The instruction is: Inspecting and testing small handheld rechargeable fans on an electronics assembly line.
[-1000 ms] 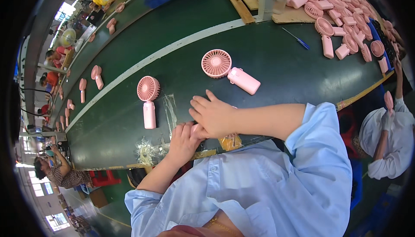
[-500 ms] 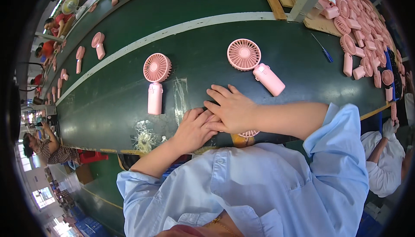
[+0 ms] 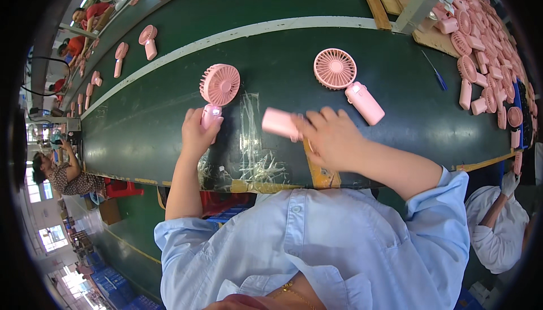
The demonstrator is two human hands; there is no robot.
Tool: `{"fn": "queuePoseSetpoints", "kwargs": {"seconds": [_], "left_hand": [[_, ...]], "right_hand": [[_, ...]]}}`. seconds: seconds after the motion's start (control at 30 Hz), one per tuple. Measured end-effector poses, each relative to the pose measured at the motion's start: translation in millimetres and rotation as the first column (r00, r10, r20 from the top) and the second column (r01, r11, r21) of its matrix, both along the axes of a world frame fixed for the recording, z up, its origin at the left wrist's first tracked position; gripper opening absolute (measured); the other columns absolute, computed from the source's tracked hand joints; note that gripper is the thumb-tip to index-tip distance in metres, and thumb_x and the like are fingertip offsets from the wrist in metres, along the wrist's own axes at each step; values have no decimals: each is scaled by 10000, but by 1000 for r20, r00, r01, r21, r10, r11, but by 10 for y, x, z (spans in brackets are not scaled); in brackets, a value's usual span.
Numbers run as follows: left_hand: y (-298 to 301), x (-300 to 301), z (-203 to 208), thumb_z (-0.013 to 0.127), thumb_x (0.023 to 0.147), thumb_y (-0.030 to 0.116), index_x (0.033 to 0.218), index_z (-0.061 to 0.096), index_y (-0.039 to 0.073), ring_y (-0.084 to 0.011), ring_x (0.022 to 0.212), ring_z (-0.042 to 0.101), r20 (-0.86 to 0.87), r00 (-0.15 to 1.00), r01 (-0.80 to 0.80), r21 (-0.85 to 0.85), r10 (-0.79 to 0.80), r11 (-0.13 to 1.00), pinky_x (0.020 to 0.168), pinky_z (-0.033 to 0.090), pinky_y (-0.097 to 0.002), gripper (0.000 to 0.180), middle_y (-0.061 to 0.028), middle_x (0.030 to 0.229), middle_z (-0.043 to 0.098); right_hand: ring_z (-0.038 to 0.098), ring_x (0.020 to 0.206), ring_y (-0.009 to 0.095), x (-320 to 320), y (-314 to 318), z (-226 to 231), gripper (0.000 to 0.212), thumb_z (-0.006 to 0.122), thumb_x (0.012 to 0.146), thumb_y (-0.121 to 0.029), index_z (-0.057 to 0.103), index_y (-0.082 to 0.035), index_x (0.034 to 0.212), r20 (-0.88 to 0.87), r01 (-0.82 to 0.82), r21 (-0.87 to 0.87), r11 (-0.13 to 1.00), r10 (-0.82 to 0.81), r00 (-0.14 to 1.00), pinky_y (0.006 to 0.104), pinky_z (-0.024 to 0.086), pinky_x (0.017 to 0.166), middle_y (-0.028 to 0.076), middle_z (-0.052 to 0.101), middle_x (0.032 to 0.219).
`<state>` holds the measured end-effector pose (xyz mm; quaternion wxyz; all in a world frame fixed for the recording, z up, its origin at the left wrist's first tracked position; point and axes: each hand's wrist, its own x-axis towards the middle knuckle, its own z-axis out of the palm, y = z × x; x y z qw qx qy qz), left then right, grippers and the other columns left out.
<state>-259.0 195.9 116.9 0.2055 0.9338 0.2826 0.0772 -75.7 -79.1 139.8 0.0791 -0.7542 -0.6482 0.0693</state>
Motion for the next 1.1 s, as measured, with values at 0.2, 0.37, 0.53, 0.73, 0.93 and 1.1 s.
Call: {"fn": "queuePoseSetpoints", "kwargs": {"seconds": [0.2,0.37,0.53,0.73,0.93,1.1], "left_hand": [[-386,-241,138,692,595,112,1095,540,46,-290,920,540,159,840,449,335,-519,828,755,433,-390,527,-93,1033,560],[-871,-141,254,688,638,217,1139,515,42,-304,1049,478,-137,789,608,320,-599,727,869,371,-458,558,-119,1174,500],[-918,83,972,692,654,338,1177,480,31,-343,1157,414,-199,839,545,300,-507,783,980,299,-491,643,-155,1217,470],[-1495,455,437,738,582,341,1173,467,-21,-344,1104,458,167,536,839,0,-827,544,950,333,-460,744,-179,1166,492],[-1491,540,313,751,494,311,1121,474,-34,-273,898,496,217,542,827,37,-812,562,812,378,-376,767,-127,970,514],[-1337,668,307,709,563,271,1119,508,-15,-306,844,563,275,541,840,-135,-795,525,790,424,-397,657,-140,914,582]], "right_hand": [[509,933,269,143,233,-4,470,619,738,-275,497,-28,1118,41,135,224,965,-148,988,403,418,778,128,537,1012],[469,1062,291,-237,475,19,399,624,742,-251,552,23,1023,-59,-158,354,922,190,980,419,389,884,157,542,1073],[330,1238,305,-587,507,-161,689,465,804,-533,422,-7,1247,24,-190,-31,981,191,981,510,271,984,227,414,1265],[226,1301,295,-1223,806,-977,684,390,803,-528,327,-47,1286,809,559,-535,633,576,122,509,183,1039,190,277,1365],[240,1291,292,-737,305,-536,663,403,801,-494,331,-58,1295,-164,-122,24,992,124,979,488,201,1031,184,281,1365],[251,1282,289,-745,324,-576,648,414,798,-466,334,-67,1302,-250,-138,180,974,181,951,470,216,1025,179,285,1365]]}}
